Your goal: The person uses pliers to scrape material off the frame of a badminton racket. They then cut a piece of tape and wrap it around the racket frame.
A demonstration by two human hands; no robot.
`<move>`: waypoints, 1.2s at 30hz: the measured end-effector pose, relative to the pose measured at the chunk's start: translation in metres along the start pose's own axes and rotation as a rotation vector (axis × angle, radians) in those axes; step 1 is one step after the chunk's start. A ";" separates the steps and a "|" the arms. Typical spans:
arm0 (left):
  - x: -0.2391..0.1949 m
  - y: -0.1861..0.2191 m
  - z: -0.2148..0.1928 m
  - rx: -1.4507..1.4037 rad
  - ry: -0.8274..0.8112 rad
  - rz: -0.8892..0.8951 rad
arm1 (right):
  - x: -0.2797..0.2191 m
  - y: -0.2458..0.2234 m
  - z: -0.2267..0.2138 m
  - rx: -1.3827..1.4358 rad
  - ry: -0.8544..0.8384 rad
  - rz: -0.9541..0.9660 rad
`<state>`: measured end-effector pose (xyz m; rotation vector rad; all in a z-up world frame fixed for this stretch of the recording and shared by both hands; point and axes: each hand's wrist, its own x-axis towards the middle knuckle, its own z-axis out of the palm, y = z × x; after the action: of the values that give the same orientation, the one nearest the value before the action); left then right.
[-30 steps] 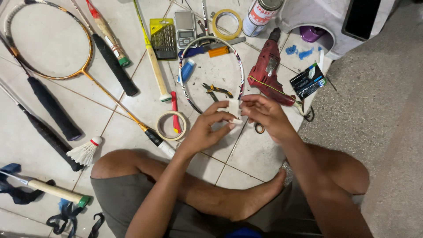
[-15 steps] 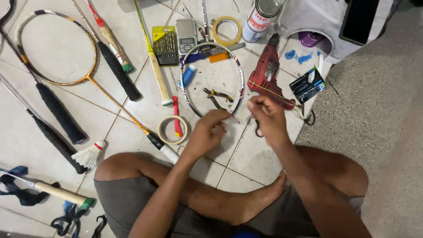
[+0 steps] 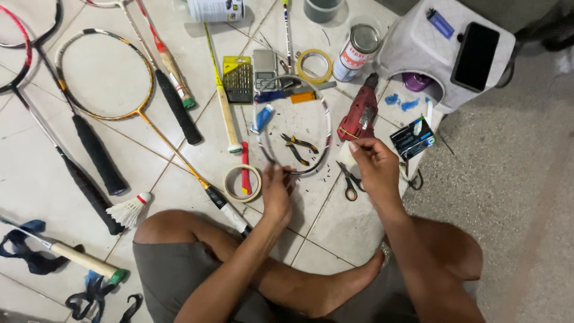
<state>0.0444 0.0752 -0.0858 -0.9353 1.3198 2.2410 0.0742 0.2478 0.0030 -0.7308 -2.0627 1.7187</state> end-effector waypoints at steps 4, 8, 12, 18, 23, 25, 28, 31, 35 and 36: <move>-0.005 0.038 0.005 -0.249 0.030 0.267 | 0.006 0.004 -0.002 -0.018 0.003 -0.024; -0.035 0.115 -0.001 -0.413 -0.012 0.348 | 0.006 0.005 -0.004 -0.062 0.018 -0.069; 0.027 0.111 -0.044 -0.499 -0.146 0.375 | 0.001 -0.014 -0.004 -0.113 0.013 -0.210; 0.037 0.132 -0.063 -0.473 -0.295 0.483 | -0.029 -0.077 -0.015 -0.096 0.000 -0.381; 0.028 0.147 -0.072 -0.431 -0.665 0.480 | -0.071 -0.153 -0.027 -0.280 -0.074 -0.516; 0.024 0.145 -0.071 -0.336 -0.795 0.556 | -0.084 -0.174 -0.034 -0.301 -0.115 -0.545; 0.025 0.137 -0.068 -0.133 -0.780 0.420 | -0.097 -0.198 -0.052 -0.424 -0.184 -0.636; 0.003 0.142 -0.056 -0.031 -0.986 0.650 | -0.095 -0.203 -0.088 -0.540 -0.192 -0.594; -0.013 0.147 -0.039 0.200 -1.176 0.770 | -0.079 -0.221 -0.087 -0.718 -0.196 -0.424; -0.012 0.145 -0.037 0.292 -1.294 0.770 | -0.077 -0.226 -0.075 -0.725 -0.183 -0.360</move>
<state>-0.0229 -0.0283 0.0003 1.1760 1.2708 2.1840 0.1428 0.2325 0.2430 -0.3451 -2.7644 0.8530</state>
